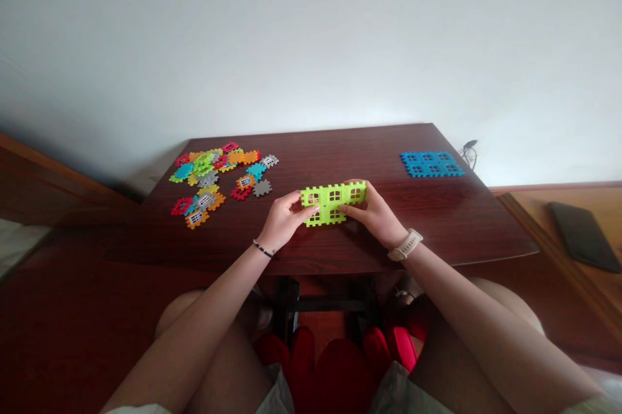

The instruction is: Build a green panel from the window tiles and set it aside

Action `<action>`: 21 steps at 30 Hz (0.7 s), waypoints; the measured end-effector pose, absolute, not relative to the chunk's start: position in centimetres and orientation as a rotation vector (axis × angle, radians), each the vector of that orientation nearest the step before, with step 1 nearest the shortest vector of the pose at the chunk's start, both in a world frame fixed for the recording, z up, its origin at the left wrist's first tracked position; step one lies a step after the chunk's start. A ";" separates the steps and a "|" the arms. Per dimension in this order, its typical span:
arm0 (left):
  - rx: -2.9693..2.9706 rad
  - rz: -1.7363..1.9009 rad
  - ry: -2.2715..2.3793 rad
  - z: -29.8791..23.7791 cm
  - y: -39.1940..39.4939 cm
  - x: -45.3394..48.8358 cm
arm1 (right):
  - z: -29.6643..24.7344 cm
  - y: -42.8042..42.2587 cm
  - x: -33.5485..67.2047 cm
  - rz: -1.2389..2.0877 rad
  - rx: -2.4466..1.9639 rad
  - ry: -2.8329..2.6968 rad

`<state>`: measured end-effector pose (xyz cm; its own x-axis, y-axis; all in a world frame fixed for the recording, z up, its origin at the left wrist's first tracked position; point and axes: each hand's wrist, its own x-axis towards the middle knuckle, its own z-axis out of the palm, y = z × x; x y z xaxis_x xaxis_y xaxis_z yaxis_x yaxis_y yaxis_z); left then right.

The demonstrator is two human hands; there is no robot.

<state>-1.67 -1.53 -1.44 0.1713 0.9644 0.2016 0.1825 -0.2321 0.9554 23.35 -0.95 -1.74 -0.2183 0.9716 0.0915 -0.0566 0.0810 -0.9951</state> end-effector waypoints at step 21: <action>1.454 1.158 1.164 -2.1 -0.6 -2.3 | -1.6 0.0 23.2 1.267 -1.044 -1.453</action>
<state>-2.34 -0.65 -2.11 0.1124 0.9861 0.1227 0.1281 -0.1368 0.9823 23.23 0.04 -1.62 -0.2232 0.9692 0.1036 0.0292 0.1128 -0.9932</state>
